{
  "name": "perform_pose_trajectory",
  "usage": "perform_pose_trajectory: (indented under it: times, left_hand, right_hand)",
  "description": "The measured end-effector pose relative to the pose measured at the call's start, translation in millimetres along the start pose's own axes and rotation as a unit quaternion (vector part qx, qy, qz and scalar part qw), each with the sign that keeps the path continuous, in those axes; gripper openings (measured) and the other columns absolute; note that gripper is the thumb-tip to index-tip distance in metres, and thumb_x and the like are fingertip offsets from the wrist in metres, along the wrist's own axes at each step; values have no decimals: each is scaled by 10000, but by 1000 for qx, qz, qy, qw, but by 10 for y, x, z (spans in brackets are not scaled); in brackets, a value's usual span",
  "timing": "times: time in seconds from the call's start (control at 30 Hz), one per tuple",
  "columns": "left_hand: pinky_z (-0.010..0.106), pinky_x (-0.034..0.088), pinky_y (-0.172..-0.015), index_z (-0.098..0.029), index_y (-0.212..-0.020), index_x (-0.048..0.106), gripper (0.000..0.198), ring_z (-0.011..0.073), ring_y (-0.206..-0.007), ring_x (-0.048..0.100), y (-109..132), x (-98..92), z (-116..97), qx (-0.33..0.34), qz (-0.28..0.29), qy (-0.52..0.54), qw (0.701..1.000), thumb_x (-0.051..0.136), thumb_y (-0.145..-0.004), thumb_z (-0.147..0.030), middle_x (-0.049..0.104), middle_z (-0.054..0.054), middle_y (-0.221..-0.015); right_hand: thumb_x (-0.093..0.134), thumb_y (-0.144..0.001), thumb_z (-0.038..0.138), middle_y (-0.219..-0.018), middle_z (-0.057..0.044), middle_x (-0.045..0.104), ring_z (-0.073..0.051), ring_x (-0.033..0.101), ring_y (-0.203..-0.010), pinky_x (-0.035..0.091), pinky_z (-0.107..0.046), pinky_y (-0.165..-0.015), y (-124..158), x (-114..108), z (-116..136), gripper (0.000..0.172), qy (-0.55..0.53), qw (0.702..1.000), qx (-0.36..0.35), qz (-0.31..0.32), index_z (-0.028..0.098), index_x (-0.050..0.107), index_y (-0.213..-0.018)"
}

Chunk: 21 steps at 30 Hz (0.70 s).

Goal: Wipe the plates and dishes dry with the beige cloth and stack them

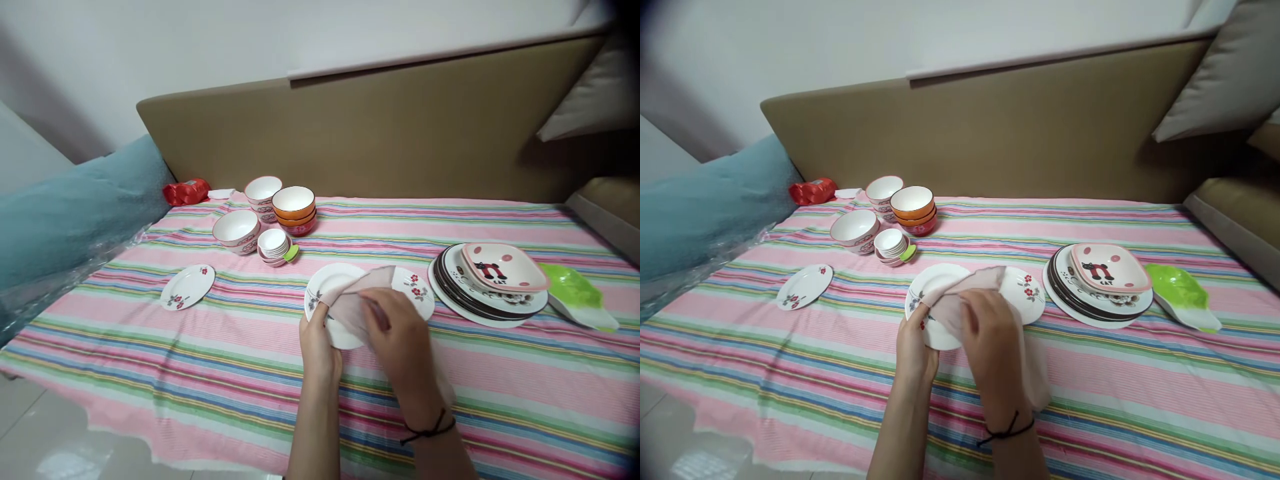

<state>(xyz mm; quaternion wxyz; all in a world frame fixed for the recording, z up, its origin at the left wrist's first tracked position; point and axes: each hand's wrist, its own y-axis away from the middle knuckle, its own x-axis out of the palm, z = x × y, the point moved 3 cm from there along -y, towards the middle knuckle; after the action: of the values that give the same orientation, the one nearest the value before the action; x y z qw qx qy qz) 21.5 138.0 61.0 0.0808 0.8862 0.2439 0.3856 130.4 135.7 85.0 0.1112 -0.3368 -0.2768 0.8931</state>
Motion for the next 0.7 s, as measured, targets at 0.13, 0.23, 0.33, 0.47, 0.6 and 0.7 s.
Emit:
perform_pose_trajectory:
  times: [0.13, 0.23, 0.33, 0.47, 0.6, 0.7]
  left_hand:
    - [276, 528, -831, -118, -995, 695, 255, 218, -949, 671, -43, -58, -96, 38, -9, 30, 999, 667, -807, -287, 711, 104, -1010]
    - [303, 530, -847, -144, -1041, 689, 357, 217, -952, 676, -69, -91, -188, 55, -22, 77, 995, 520, -908, -430, 711, 99, -1023]
    - [326, 529, -857, -169, -1072, 685, 411, 219, -956, 678, -70, -94, -211, 67, -28, 92, 993, 444, -938, -473, 711, 91, -1034]
    - [353, 479, -955, -132, -1076, 691, 448, 250, -1069, 632, -24, -22, -89, 16, 62, 55, 996, 488, -912, -496, 689, 128, -1101]
    - [351, 452, -990, -109, -1092, 685, 502, 266, -1128, 597, 9, 6, -43, -6, 86, 53, 995, 530, -876, -534, 679, 142, -1123]
    - [334, 486, -938, -111, -1037, 703, 475, 249, -1047, 641, -5, -25, -87, 10, 43, 58, 997, 528, -878, -523, 699, 132, -1069]
  right_hand:
    - [396, -941, 215, -1445, -98, 441, -265, 359, -1353, 260, -559, -1109, 47, 242, 109, 442, -6, 981, -31, 190, 163, 444, -1377]
    - [360, -963, 224, -1459, -38, 425, -220, 311, -1387, 181, -547, -1145, 59, 234, 90, 434, -48, 955, -86, 280, 244, 442, -1390]
    - [339, -975, 251, -1437, -37, 457, -222, 286, -1398, 143, -552, -1151, 46, 174, 20, 406, -46, 966, -74, 244, 253, 497, -1349]
    - [400, -958, 368, -1539, -101, 262, -290, 101, -1442, 139, -592, -1137, 67, 187, 71, 540, -3, 981, -36, 189, 171, 327, -1455]
    - [464, -930, 339, -1460, -83, 409, -301, 248, -1400, 258, -539, -1117, 57, 168, 235, 403, -21, 977, -88, 193, 223, 522, -1312]
    - [469, -919, 276, -1213, -133, 564, -287, 468, -1219, 408, -480, -1010, 26, 108, 251, 272, -35, 990, -68, 118, 194, 646, -1108]
